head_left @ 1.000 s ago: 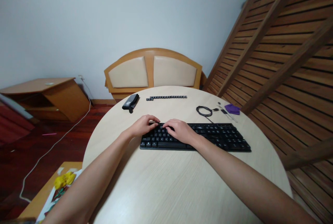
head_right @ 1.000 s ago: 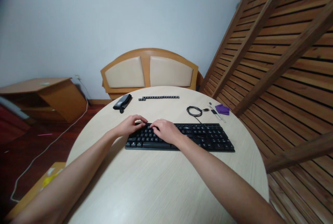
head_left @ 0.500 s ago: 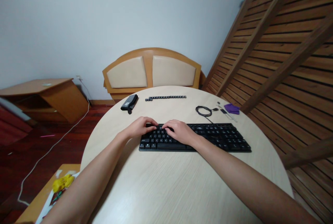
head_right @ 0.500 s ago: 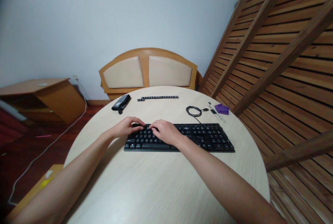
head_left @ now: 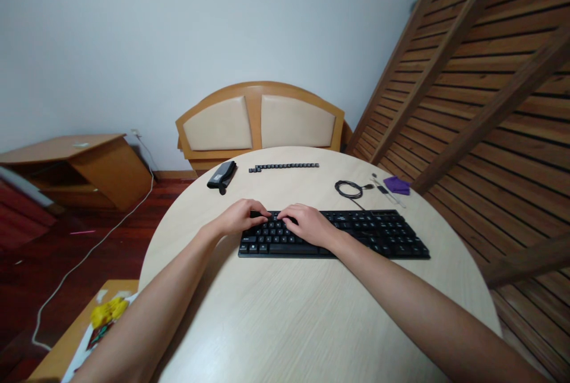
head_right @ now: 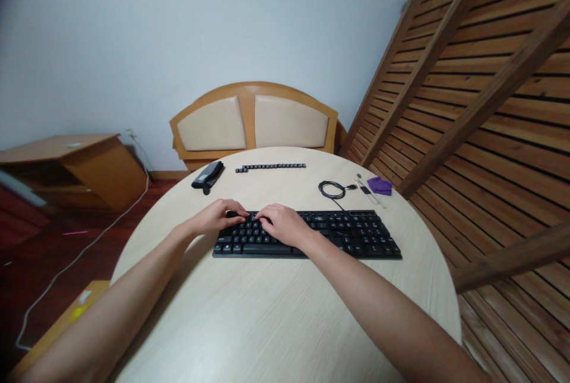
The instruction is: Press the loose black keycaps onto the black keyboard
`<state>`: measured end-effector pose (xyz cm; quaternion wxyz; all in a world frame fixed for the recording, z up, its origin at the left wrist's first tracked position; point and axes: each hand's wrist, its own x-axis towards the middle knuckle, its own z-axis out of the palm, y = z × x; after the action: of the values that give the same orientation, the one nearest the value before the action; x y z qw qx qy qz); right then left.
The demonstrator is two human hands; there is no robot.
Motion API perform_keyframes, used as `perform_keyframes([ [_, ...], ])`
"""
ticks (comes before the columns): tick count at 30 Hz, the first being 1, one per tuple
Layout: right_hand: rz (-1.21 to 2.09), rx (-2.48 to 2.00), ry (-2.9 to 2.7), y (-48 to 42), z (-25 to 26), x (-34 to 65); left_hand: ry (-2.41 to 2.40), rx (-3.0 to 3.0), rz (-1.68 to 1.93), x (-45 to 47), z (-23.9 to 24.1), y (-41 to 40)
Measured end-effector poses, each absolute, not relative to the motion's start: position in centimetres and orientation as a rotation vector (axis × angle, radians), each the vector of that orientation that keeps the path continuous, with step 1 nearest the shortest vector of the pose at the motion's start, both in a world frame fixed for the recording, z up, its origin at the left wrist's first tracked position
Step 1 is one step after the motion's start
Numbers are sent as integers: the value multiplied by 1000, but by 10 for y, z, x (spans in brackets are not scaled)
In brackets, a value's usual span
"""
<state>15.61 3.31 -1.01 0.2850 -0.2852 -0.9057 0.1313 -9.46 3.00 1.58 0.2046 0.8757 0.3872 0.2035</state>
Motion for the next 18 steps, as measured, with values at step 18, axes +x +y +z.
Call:
perform_keyframes([
  [18, 335, -735, -2434, 33, -10, 156, 1023, 2439, 566, -94, 15, 31],
])
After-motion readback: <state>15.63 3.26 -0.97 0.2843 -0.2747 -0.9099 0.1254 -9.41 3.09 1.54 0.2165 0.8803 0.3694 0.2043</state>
